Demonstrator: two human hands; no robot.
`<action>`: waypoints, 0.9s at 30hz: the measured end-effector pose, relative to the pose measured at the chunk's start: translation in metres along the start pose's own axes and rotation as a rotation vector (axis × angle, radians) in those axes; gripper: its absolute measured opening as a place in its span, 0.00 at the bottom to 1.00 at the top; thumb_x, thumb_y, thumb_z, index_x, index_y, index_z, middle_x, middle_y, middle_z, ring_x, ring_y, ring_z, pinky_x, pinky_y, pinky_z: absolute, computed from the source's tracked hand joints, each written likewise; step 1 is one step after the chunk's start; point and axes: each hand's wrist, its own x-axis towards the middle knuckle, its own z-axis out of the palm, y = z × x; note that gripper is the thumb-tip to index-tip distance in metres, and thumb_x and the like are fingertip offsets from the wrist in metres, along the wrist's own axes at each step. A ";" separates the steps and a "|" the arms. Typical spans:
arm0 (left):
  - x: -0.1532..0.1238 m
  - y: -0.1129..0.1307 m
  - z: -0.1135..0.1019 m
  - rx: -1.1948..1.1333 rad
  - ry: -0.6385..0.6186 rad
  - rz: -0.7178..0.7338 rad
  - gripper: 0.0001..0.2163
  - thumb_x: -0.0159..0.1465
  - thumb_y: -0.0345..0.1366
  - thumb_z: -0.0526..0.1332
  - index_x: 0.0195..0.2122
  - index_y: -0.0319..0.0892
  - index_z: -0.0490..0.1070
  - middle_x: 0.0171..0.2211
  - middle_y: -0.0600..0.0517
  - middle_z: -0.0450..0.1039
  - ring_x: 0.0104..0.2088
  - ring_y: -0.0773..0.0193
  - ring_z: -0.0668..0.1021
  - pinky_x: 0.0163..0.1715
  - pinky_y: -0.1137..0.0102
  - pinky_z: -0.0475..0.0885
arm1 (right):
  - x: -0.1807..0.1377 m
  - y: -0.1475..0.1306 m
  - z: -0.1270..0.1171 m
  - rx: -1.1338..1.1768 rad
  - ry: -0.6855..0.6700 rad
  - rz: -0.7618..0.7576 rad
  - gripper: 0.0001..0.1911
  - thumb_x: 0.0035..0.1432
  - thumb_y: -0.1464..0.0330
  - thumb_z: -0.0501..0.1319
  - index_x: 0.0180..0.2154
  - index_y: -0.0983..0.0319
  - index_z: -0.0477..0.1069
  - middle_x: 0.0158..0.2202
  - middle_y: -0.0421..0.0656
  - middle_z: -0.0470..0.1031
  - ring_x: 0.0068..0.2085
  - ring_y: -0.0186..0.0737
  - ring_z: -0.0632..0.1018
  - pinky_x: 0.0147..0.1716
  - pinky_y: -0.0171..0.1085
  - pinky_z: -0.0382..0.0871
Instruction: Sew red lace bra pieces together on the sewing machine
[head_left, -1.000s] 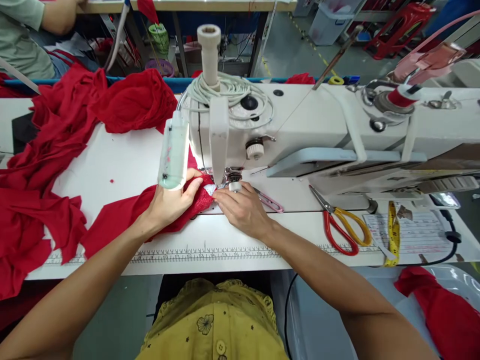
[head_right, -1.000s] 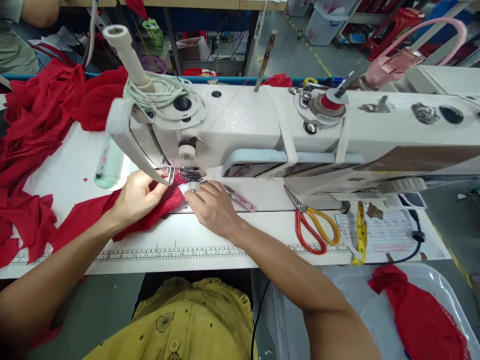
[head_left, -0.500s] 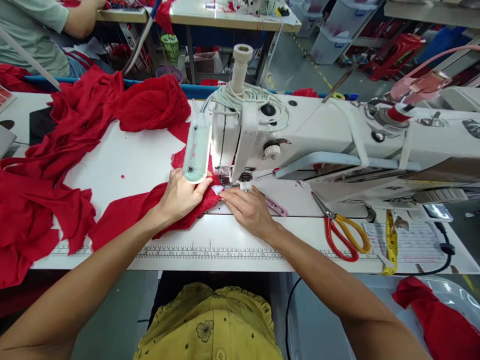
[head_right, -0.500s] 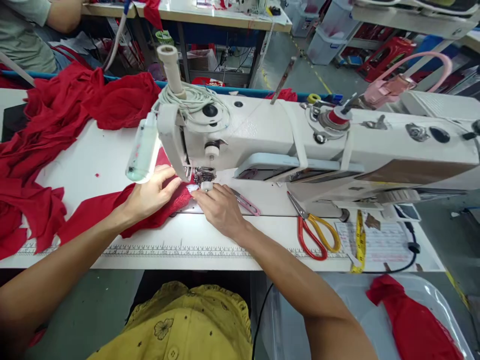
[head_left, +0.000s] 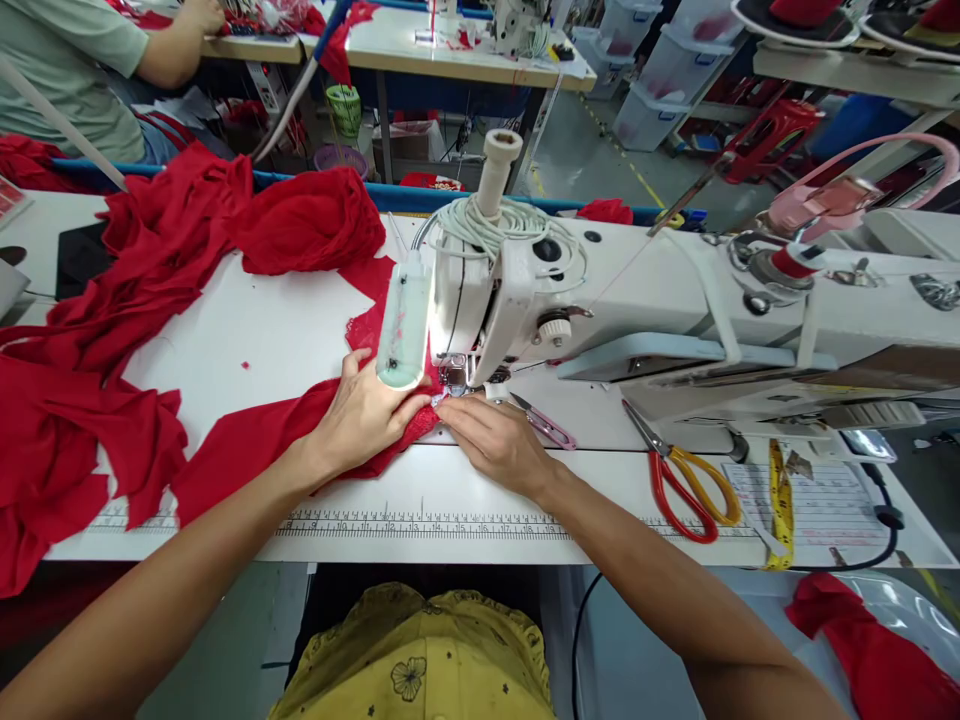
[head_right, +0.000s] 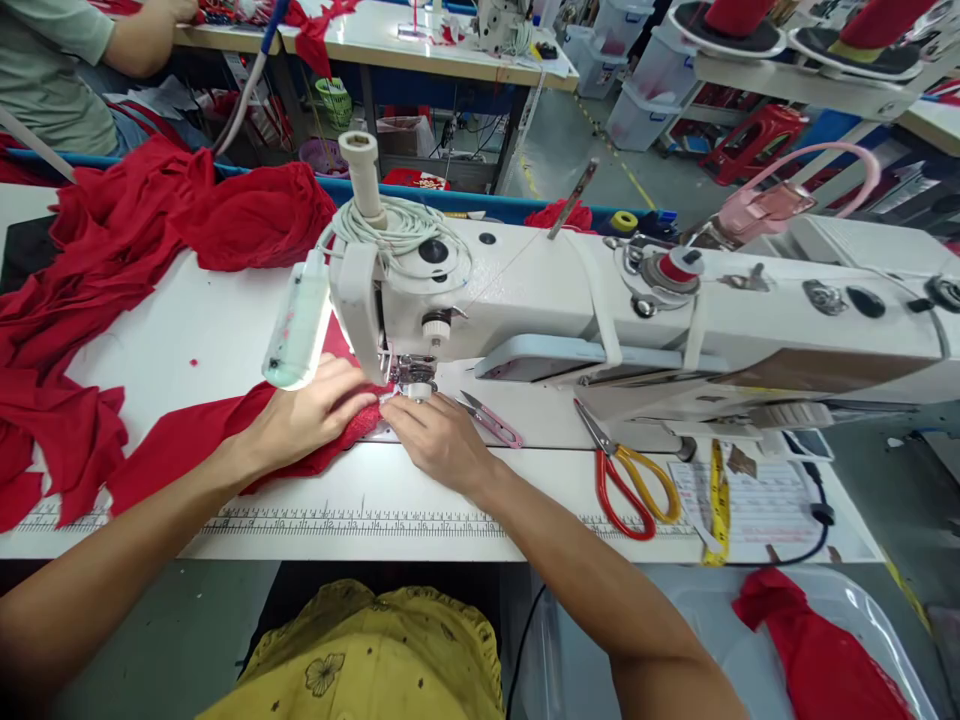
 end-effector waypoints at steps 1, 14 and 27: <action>-0.002 0.000 0.001 0.053 -0.003 0.051 0.13 0.71 0.37 0.51 0.39 0.43 0.75 0.36 0.46 0.75 0.42 0.54 0.74 0.51 0.51 0.68 | 0.000 -0.001 -0.001 -0.012 0.008 -0.007 0.12 0.68 0.74 0.56 0.48 0.63 0.76 0.45 0.46 0.81 0.43 0.39 0.79 0.40 0.38 0.71; -0.008 -0.011 0.016 -0.022 0.072 0.288 0.13 0.72 0.33 0.51 0.39 0.42 0.75 0.35 0.48 0.74 0.39 0.59 0.76 0.54 0.48 0.69 | 0.009 0.024 -0.008 -0.167 0.399 0.136 0.14 0.60 0.82 0.53 0.29 0.58 0.61 0.23 0.37 0.69 0.25 0.35 0.69 0.26 0.36 0.58; -0.007 -0.008 0.010 0.122 0.053 0.320 0.13 0.71 0.32 0.51 0.39 0.40 0.75 0.34 0.48 0.75 0.35 0.60 0.76 0.47 0.52 0.72 | 0.009 0.023 -0.009 -0.191 0.381 0.156 0.13 0.63 0.80 0.52 0.30 0.59 0.65 0.24 0.38 0.72 0.25 0.33 0.70 0.28 0.35 0.59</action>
